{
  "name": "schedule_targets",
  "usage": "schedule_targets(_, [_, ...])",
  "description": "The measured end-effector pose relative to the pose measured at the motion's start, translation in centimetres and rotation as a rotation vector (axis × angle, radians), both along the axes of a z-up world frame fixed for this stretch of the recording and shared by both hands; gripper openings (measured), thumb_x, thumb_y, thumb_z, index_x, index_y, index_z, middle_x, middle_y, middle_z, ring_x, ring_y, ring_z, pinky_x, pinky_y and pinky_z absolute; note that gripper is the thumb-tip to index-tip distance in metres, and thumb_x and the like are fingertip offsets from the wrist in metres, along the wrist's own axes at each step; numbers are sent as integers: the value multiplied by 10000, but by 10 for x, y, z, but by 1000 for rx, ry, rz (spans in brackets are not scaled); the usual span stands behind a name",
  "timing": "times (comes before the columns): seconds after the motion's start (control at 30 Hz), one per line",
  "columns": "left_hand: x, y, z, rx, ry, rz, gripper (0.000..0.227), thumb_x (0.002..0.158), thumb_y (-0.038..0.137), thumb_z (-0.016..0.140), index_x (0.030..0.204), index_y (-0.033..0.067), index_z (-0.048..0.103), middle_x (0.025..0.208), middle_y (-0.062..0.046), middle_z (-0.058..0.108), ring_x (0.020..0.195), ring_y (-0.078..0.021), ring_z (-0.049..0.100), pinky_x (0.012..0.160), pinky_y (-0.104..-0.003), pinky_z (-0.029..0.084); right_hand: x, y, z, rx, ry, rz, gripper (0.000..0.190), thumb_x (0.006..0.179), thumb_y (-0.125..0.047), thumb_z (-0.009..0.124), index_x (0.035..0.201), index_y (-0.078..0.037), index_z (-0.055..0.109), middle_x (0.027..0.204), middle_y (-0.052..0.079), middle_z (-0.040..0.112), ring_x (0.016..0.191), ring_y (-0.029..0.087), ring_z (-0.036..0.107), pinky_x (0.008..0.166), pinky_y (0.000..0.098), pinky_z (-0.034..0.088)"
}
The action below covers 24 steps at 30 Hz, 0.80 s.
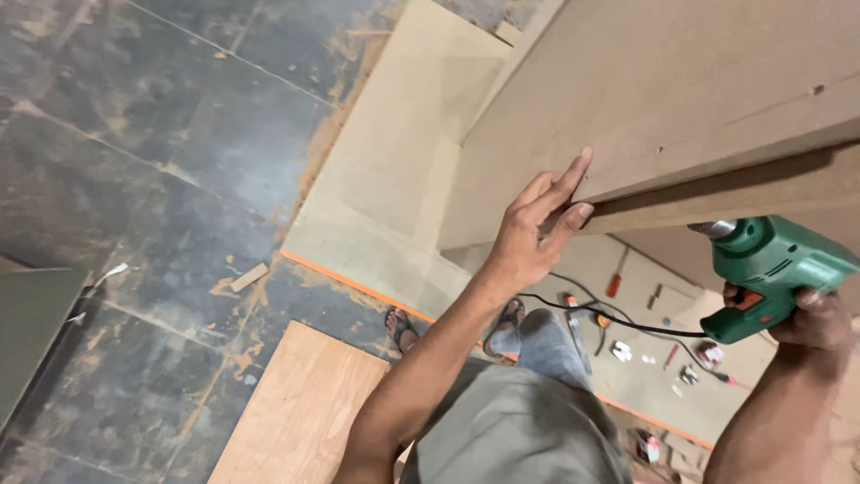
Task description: The person uses a corded drill to make holes in a cabinet door, then aligns and secures a white handle with screws. The person repeatedly positions the handle, drills pilot holes, and fastens it to the door.
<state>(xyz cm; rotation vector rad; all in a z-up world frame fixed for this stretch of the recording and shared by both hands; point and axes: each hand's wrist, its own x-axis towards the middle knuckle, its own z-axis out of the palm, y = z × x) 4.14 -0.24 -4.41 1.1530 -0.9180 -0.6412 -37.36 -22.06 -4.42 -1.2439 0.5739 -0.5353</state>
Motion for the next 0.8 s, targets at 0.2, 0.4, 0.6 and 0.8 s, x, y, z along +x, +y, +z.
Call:
schedule_targets(0.2, [3, -3, 3, -207, 17, 39, 536, 1082, 221, 648, 1573, 196, 434, 1546, -115, 473, 1321, -209, 600, 1108, -296, 544, 4, 10, -1, 154, -59, -10, 681, 921, -378, 844, 1313, 109, 575, 1054, 292, 702, 903, 417, 692, 827, 512, 555])
schedule_targets(0.4, [19, -8, 0, -118, -162, 41, 665, 1012, 212, 725, 1590, 193, 397, 1504, -77, 543, 1304, -277, 620, 1090, -346, 537, 0, 9, -2, 110, -63, -80, 608, 909, -360, 834, 1288, 52, 598, 1084, 245, 701, 852, 400, 690, 750, 517, 567])
schedule_targets(0.6, [23, -7, -4, -104, -151, -2, 647, 1034, 242, 710, 1578, 206, 360, 1464, -61, 580, 1261, -271, 646, 1066, -338, 569, -14, 11, 5, 46, -15, -57, 545, 894, -382, 815, 1158, 75, 679, 962, 257, 740, 826, 403, 723, 766, 498, 586])
schedule_targets(0.8, [27, -6, 3, -109, -138, -24, 656, 1049, 292, 668, 1597, 180, 327, 1625, -144, 367, 1366, -273, 603, 1106, -337, 535, -23, 13, 12, 87, 43, -126, 588, 838, -359, 828, 1192, 79, 659, 1006, 262, 732, 876, 415, 718, 794, 519, 582])
